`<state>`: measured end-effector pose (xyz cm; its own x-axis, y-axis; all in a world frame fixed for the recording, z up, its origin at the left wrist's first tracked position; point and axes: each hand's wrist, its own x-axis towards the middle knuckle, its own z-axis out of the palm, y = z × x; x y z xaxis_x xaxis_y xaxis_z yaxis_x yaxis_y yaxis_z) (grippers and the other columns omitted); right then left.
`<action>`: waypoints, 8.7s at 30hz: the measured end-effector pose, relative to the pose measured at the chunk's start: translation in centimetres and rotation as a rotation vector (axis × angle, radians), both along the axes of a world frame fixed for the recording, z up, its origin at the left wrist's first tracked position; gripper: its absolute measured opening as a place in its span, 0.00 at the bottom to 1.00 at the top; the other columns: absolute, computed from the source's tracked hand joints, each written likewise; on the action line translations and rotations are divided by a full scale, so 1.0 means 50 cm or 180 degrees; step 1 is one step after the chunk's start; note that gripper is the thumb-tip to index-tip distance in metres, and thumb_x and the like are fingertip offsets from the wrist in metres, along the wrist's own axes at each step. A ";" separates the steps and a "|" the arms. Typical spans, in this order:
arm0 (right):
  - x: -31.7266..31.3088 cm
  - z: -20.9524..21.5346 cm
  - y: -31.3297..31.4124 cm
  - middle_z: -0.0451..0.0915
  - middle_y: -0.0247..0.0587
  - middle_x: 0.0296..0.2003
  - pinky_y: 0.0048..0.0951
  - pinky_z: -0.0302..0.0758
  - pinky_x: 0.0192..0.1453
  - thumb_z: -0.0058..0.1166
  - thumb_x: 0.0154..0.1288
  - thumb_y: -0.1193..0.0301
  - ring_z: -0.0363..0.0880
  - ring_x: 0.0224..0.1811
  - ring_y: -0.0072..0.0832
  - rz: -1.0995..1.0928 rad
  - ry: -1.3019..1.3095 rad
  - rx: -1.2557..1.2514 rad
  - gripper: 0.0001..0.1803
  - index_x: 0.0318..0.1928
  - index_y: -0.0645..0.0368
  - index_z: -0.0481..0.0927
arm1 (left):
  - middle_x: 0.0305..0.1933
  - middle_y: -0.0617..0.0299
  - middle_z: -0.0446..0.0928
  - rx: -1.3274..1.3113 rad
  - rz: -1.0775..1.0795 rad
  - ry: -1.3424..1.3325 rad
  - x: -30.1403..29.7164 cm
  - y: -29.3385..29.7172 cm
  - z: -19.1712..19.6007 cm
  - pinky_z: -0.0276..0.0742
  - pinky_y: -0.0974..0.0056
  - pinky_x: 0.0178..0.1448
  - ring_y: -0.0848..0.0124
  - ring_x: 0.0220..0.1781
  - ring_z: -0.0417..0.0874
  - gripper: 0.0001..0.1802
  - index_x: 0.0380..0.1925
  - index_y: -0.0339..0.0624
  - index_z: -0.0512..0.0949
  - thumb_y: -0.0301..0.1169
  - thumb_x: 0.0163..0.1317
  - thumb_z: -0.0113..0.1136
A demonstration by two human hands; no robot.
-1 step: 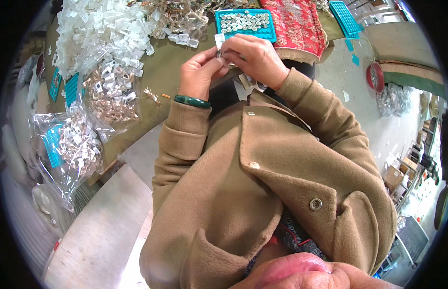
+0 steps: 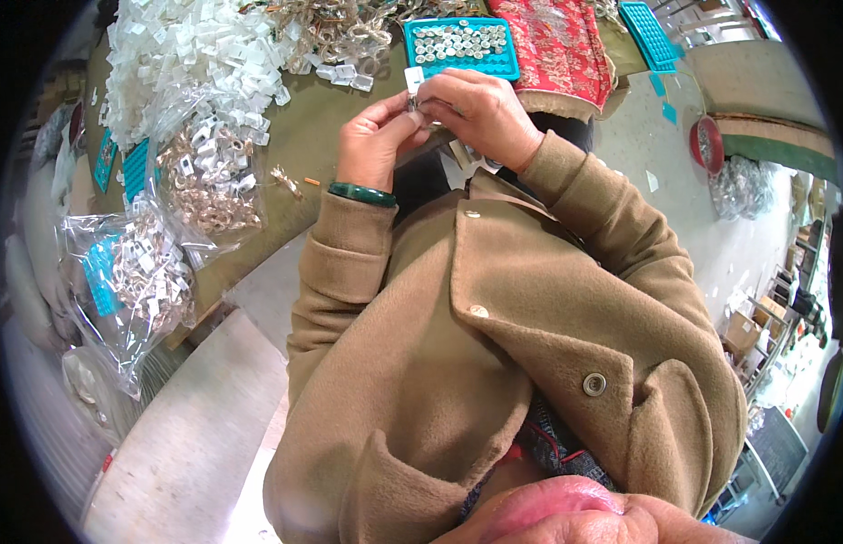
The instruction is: The person repeatedly picks small white plastic pieces and metallic components from a table, joins them by hand, and places the assembled units into a blue tray. The person uses a red light to illuminate the components during assembly.
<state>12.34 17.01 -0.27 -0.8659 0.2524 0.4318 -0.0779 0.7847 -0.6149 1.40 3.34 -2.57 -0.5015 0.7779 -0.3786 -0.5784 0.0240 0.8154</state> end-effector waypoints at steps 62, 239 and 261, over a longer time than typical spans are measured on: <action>0.045 0.021 0.015 0.80 0.35 0.25 0.27 0.75 0.34 0.53 0.71 0.61 0.77 0.29 0.18 -0.0431 -0.0053 -0.2282 0.16 0.39 0.64 0.81 | 0.43 0.59 0.82 0.0237 0.0101 0.0059 0.085 0.048 0.063 0.84 0.70 0.43 0.69 0.44 0.85 0.13 0.49 0.34 0.77 0.30 0.69 0.56; -0.153 0.004 0.055 0.82 0.46 0.35 0.45 0.76 0.39 0.56 0.63 0.61 0.82 0.37 0.45 -0.0865 -0.0676 0.0519 0.13 0.42 0.56 0.80 | 0.21 0.63 0.77 -0.1052 0.1008 0.2090 -0.143 -0.026 -0.018 0.67 0.69 0.24 0.75 0.22 0.76 0.20 0.23 0.43 0.77 0.46 0.66 0.59; -0.077 0.046 -0.005 0.80 0.39 0.36 0.31 0.79 0.42 0.61 0.57 0.76 0.81 0.38 0.35 0.0426 0.0211 -0.0490 0.07 0.38 0.59 0.80 | 0.47 0.56 0.82 0.0421 0.0341 -0.0551 -0.114 -0.037 0.044 0.60 0.81 0.19 0.87 0.21 0.64 0.09 0.41 0.39 0.77 0.34 0.68 0.57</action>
